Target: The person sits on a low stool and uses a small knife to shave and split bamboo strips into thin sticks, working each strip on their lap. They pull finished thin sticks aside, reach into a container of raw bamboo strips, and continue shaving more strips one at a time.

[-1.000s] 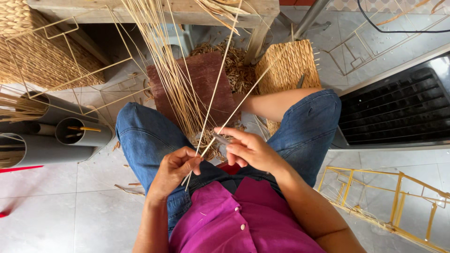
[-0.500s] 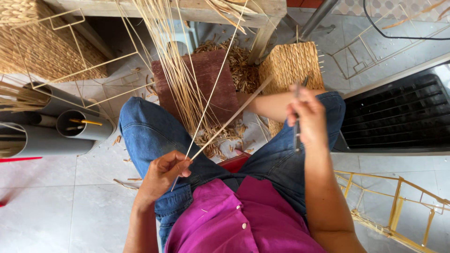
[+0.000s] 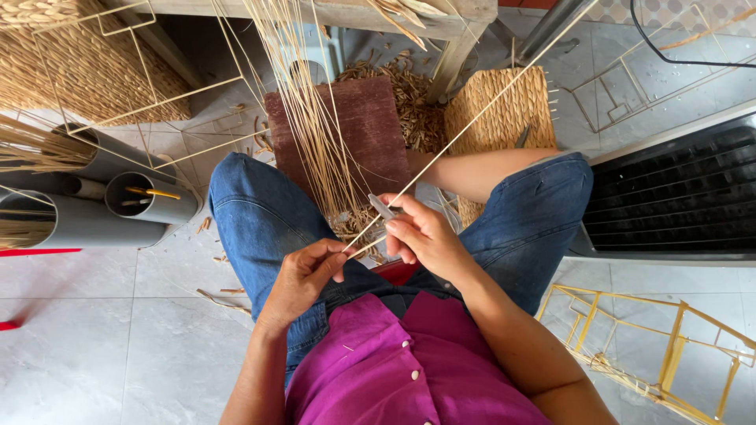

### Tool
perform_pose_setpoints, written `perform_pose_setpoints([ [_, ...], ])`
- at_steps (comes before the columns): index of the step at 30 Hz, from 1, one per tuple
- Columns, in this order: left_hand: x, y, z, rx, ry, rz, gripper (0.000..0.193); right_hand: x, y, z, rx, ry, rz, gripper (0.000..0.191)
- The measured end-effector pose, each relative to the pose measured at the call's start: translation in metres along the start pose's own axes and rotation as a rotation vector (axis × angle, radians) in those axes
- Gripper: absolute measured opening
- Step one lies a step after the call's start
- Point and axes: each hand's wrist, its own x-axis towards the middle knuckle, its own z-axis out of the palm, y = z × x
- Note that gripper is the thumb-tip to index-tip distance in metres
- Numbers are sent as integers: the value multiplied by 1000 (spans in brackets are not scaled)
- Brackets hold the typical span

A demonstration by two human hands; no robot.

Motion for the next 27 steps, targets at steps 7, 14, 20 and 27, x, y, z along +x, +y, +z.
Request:
perform_pose_setpoints([
  [7,-11,-7,-22,100,21,-121,20,5,4,-31,69,179,-69,35],
  [14,-22,-15,-61,96,17,-175,19,0,-10,-98,33,428,-195,31],
  [20,-38,-17,-97,160,107,-282,20,-13,-18,-152,104,555,-256,30],
  [27,-61,-18,-129,140,219,-201,18,-26,-25,-194,185,754,-280,28],
])
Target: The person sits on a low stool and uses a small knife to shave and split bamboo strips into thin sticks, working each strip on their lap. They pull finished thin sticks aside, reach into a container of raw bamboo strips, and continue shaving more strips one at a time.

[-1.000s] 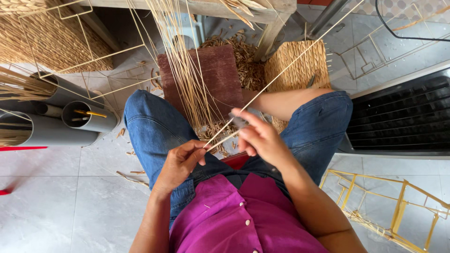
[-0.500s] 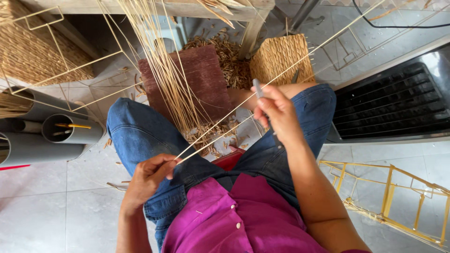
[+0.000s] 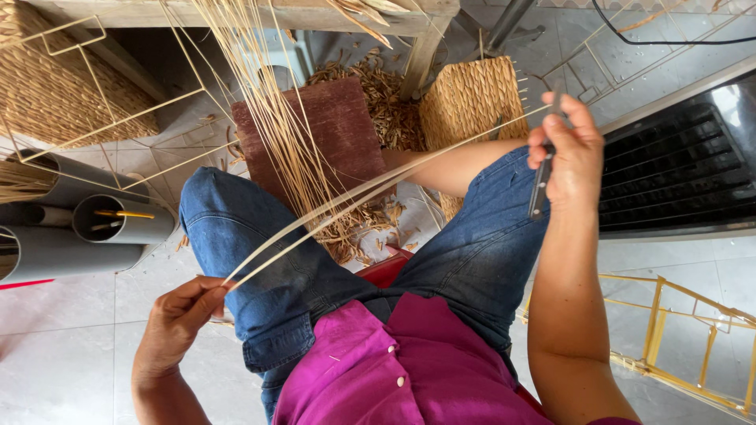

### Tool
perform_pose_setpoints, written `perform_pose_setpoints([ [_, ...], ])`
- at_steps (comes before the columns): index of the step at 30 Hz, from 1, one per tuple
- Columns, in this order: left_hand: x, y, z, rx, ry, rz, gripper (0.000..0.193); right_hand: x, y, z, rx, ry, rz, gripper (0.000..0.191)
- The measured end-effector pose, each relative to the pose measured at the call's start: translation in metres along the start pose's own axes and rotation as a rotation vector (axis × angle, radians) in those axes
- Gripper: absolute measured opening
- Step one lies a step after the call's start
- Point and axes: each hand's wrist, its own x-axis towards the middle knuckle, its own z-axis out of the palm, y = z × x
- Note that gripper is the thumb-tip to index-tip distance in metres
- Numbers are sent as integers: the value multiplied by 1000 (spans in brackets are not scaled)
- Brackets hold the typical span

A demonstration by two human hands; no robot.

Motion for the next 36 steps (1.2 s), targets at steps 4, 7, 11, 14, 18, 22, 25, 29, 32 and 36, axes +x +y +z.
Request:
perform_pose_setpoints([
  [4,-7,-1,5,-85,67,7,18,-5,-11,0,81,120,-69,29],
  [7,4,1,28,-78,67,32,18,-25,-13,22,81,5,-69,29],
  [11,20,10,68,-148,-59,116,18,-83,4,75,-116,-404,67,42],
  [14,27,22,91,-166,-165,137,18,-113,20,116,-92,-732,200,51],
  [18,29,34,107,-171,-253,115,19,-130,36,149,-168,-868,211,47],
  [22,25,35,104,-145,-260,72,19,-123,43,152,-117,-755,255,35],
  [25,22,31,96,-144,-236,31,19,-111,41,141,-115,-677,219,34],
  [29,21,23,77,-58,-184,-9,19,-85,29,118,-91,-513,154,33],
  [32,19,17,59,-52,-134,-33,20,-66,19,95,-106,-405,48,31],
  [36,17,10,41,-24,-77,-42,20,-48,12,59,-58,-265,-19,29],
])
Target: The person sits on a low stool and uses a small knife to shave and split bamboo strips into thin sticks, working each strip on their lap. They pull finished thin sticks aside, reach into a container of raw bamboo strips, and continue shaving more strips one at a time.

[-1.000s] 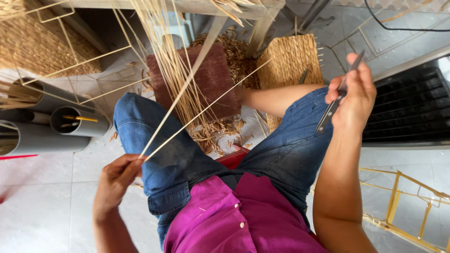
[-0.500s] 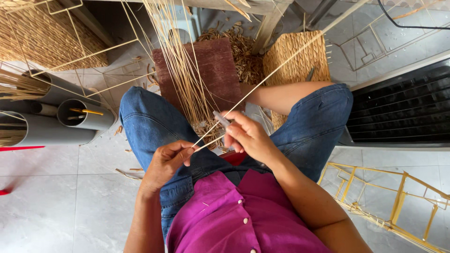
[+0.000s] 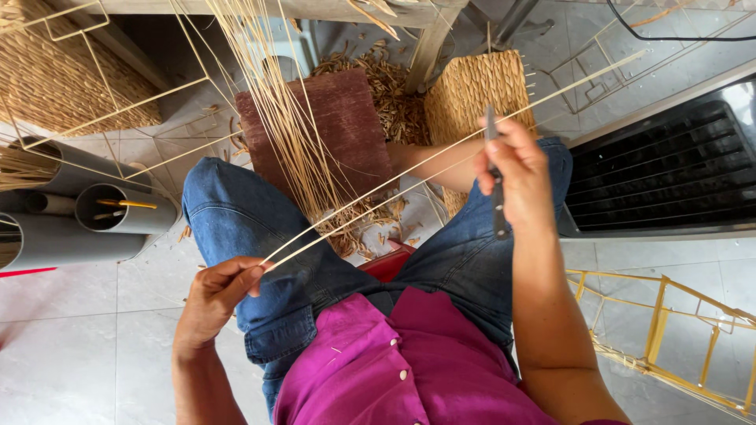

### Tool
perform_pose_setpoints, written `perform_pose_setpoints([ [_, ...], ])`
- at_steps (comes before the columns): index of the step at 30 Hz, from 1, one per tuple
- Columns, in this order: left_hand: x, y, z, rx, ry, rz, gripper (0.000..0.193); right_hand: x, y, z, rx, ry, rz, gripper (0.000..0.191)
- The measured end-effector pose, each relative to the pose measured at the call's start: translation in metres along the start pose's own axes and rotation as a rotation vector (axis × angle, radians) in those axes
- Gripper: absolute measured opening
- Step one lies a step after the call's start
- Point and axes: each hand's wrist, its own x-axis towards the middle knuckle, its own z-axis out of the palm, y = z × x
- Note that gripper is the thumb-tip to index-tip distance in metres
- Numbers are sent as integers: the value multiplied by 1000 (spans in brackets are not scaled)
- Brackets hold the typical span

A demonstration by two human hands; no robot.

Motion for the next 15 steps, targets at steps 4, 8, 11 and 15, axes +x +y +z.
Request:
perform_pose_setpoints([
  [4,-4,-2,-13,-65,20,57,20,3,0,-40,96,127,-29,29],
  [8,-8,2,-18,-49,95,63,18,6,-12,-69,154,328,-59,31],
  [11,-8,5,-12,-93,130,80,17,2,-19,-64,145,302,-40,36],
  [15,9,8,11,-162,107,47,18,-18,-14,-15,27,-48,-52,43],
])
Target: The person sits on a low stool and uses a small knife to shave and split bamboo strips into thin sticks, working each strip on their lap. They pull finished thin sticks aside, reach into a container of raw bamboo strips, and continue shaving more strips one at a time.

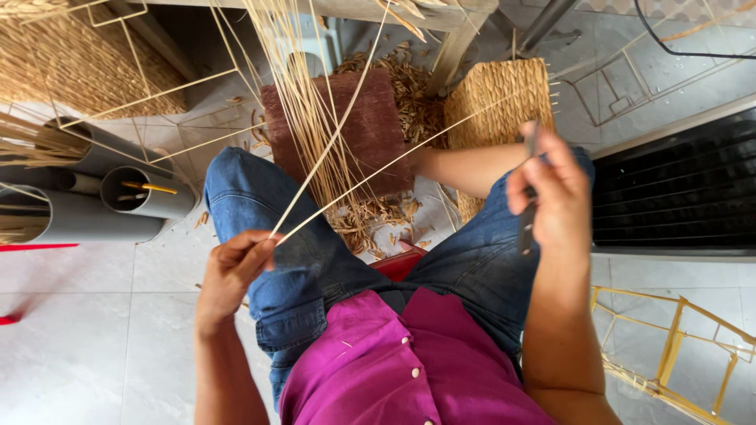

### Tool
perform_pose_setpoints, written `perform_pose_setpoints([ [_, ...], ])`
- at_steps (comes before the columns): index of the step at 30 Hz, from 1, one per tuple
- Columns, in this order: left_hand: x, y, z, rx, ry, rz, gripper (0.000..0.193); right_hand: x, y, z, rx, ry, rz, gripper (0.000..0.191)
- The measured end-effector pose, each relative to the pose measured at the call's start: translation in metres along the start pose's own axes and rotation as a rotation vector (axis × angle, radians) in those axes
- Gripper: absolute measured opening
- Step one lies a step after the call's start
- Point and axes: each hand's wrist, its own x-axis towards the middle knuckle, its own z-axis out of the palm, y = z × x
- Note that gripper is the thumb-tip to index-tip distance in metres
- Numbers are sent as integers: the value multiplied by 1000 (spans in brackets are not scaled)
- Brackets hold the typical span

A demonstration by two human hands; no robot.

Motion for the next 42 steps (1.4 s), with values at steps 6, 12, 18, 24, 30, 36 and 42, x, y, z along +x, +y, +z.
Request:
perform_pose_setpoints([
  [6,14,0,51,-33,-150,108,18,-22,10,79,8,-411,235,48],
  [12,13,1,83,-3,-260,173,18,-27,37,126,1,-534,311,47],
  [18,5,2,69,88,-256,138,21,-17,46,108,23,-341,306,32],
  [24,-2,-5,30,111,-222,88,19,8,39,45,75,-94,232,30],
  [30,-14,-10,-16,146,-35,-55,18,29,40,-26,214,179,133,30],
  [36,-20,-1,-22,-94,136,68,19,32,43,-51,300,406,74,29],
  [42,3,-6,58,-230,71,96,23,-3,62,47,176,74,298,34],
])
